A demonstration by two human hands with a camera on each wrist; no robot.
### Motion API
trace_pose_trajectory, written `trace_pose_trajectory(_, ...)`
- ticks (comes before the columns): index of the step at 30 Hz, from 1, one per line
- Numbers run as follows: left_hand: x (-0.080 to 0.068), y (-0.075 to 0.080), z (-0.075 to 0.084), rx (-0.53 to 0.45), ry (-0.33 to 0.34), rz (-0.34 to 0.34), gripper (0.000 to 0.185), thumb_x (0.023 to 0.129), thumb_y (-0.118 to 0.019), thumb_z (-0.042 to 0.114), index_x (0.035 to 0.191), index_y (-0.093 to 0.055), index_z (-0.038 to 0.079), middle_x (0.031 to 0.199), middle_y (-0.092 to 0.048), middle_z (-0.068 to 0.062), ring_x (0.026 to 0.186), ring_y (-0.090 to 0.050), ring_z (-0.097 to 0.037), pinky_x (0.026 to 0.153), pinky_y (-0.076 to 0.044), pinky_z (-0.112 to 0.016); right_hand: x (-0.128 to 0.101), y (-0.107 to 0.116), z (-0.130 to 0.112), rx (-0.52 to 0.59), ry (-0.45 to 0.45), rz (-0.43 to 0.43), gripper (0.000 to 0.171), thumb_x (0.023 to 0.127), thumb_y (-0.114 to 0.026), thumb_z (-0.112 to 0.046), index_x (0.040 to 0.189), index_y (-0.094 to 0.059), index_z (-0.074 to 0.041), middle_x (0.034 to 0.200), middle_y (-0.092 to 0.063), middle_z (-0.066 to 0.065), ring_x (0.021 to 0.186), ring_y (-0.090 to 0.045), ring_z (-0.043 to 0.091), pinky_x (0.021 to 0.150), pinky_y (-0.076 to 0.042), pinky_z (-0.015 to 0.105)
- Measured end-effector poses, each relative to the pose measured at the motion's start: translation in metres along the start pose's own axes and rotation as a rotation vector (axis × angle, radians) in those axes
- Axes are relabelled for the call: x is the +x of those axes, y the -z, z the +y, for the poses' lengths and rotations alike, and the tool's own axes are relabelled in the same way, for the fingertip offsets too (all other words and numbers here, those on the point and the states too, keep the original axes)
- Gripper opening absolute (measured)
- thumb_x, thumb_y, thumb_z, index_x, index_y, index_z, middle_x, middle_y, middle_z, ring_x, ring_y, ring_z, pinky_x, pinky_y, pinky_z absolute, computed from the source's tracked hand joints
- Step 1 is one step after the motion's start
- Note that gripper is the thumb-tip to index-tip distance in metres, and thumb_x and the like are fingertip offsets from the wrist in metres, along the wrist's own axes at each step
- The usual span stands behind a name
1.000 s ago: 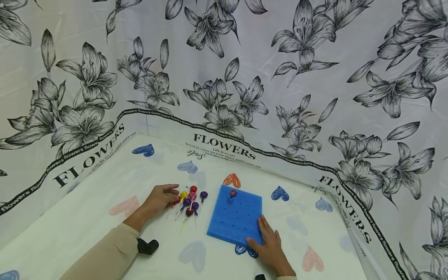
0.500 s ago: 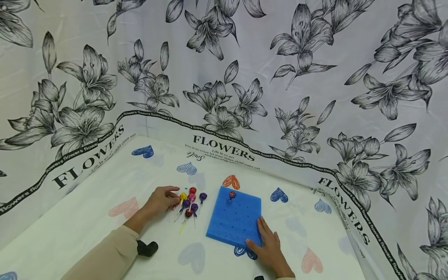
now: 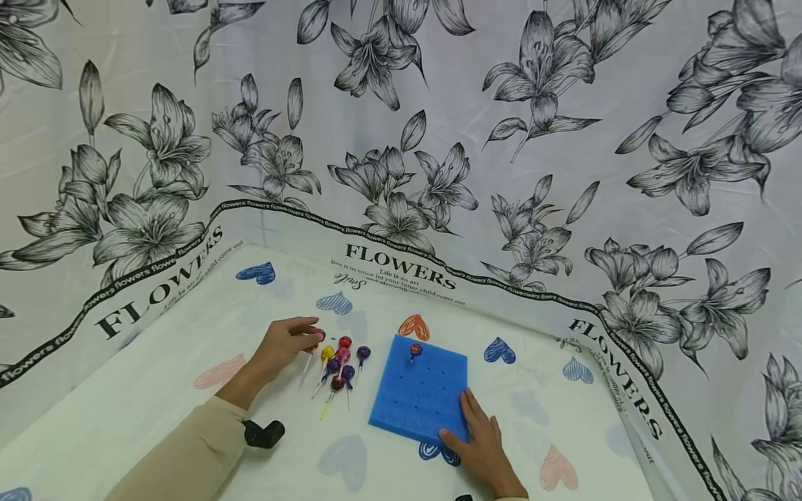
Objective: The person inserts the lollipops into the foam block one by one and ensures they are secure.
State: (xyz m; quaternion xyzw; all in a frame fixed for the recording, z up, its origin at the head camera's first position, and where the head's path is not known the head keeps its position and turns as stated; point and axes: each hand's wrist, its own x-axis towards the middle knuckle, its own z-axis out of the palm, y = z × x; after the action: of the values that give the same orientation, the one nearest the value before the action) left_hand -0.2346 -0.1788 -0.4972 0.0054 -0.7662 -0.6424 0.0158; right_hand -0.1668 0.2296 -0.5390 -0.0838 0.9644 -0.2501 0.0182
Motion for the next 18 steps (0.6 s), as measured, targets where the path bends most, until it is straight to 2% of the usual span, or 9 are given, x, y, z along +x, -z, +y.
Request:
trace_pose_trajectory(3, 0.001, -0.001, 0.006, 0.019, 0.009, 0.007, 0.035, 0.094, -0.064, 0.013, 0.126, -0.06, -0.002, 0.109, -0.066, -0.013, 0.096, -0.064, -0.029, 0.087, -0.05, -0.036, 0.0, 0.0, -0.001, -0.003, 0.0, -0.001, 0.096, 0.085, -0.059, -0.062, 0.151, -0.026, -0.001, 0.157, -0.02, 0.016, 0.139, -0.018, 0.043, 0.105, -0.001, 0.068)
trace_pose_trajectory(6, 0.004, -0.005, 0.01, 0.007, 0.006, 0.002, 0.024, 0.094, -0.064, 0.011, 0.115, -0.066, -0.001, 0.11, -0.065, -0.017, 0.095, -0.065, -0.028, 0.089, -0.05, -0.038, 0.0, 0.001, -0.001, -0.001, -0.005, 0.002, 0.097, 0.084, -0.059, -0.063, 0.15, -0.026, -0.001, 0.157, -0.02, 0.016, 0.139, -0.018, 0.043, 0.105, -0.001, 0.068)
trace_pose_trajectory(10, 0.008, -0.014, 0.01, -0.035, 0.017, -0.018, 0.027, 0.094, -0.063, 0.007, 0.119, -0.063, -0.003, 0.116, -0.061, -0.023, 0.096, -0.064, -0.028, 0.085, -0.051, -0.033, 0.0, 0.002, 0.0, 0.011, -0.007, 0.01, 0.097, 0.084, -0.06, -0.062, 0.15, -0.026, 0.001, 0.156, -0.02, 0.017, 0.139, -0.018, 0.045, 0.104, -0.001, 0.068)
trace_pose_trajectory(15, 0.011, -0.023, 0.005, -0.061, 0.07, -0.017, 0.033, 0.093, -0.062, 0.003, 0.125, -0.059, -0.005, 0.119, -0.06, -0.024, 0.096, -0.062, -0.026, 0.083, -0.052, -0.03, 0.001, 0.0, 0.001, 0.004, -0.016, -0.009, 0.097, 0.084, -0.058, -0.064, 0.151, -0.025, -0.001, 0.157, -0.018, 0.015, 0.14, -0.016, 0.041, 0.105, 0.001, 0.067)
trace_pose_trajectory(18, 0.012, -0.026, 0.004, -0.059, 0.063, -0.019, 0.033, 0.093, -0.062, 0.003, 0.125, -0.059, -0.005, 0.119, -0.059, -0.024, 0.095, -0.062, -0.025, 0.083, -0.052, -0.03, 0.0, 0.001, 0.0, 0.008, -0.011, -0.009, 0.097, 0.084, -0.059, -0.063, 0.15, -0.026, 0.0, 0.157, -0.019, 0.016, 0.14, -0.017, 0.043, 0.105, 0.0, 0.067)
